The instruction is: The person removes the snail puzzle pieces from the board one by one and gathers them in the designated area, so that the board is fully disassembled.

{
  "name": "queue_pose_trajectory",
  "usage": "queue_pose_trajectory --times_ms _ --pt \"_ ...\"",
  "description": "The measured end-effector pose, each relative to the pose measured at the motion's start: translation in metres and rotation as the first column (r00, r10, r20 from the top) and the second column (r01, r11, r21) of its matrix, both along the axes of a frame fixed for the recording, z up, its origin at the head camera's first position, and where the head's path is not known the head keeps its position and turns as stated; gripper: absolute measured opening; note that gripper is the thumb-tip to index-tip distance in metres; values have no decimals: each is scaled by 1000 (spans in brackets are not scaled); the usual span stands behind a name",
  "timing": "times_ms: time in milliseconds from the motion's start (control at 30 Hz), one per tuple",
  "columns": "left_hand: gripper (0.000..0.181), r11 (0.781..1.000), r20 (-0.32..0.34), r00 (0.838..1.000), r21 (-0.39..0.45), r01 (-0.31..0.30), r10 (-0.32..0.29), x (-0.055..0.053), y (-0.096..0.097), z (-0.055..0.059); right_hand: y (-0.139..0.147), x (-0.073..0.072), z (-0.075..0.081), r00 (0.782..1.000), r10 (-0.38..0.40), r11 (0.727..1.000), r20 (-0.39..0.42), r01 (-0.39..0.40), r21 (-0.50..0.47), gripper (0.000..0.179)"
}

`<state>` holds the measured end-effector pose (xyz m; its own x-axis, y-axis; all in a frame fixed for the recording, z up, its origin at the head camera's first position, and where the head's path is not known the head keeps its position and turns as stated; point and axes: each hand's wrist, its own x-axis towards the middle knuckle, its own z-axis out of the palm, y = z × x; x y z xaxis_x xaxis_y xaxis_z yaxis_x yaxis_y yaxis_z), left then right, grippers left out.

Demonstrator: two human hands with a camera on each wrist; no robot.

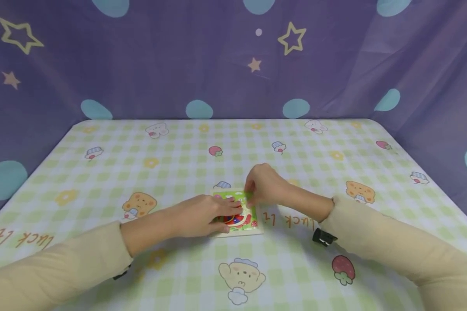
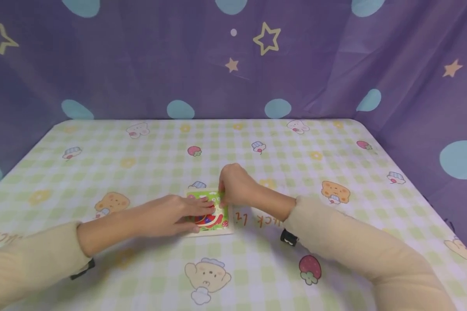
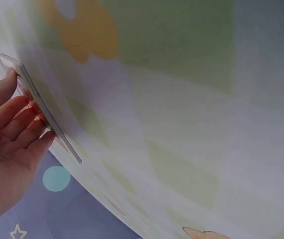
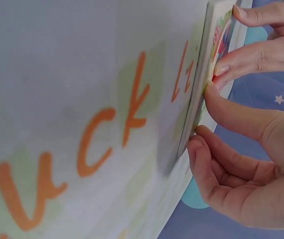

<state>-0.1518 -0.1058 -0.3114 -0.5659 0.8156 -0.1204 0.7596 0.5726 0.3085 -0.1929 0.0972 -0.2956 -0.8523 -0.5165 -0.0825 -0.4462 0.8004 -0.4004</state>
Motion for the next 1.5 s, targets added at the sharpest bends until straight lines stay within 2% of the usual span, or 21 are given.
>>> queue_pose_trajectory --times_ms 200,600,1000,1167,1500 --pt "53 1000 23 1000 -3 -6 6 0 0 0 -4 -8 0 999 -20 998 33 18 53 23" --pt "52 1000 10 1000 -8 -1 1 1 0 2 -6 -13 5 996 -34 992 83 24 123 28" --pt "51 1000 -11 1000 -5 14 -14 0 0 1 6 -18 2 984 -26 1000 179 26 4 20" --pt "49 1000 -1 1000 -7 13 -13 0 0 1 11 -20 1 983 -5 999 185 14 -47 15" --pt "49 1000 -16 1000 -11 22 -23 -1 1 0 15 -18 -1 977 -22 995 211 40 -86 13"
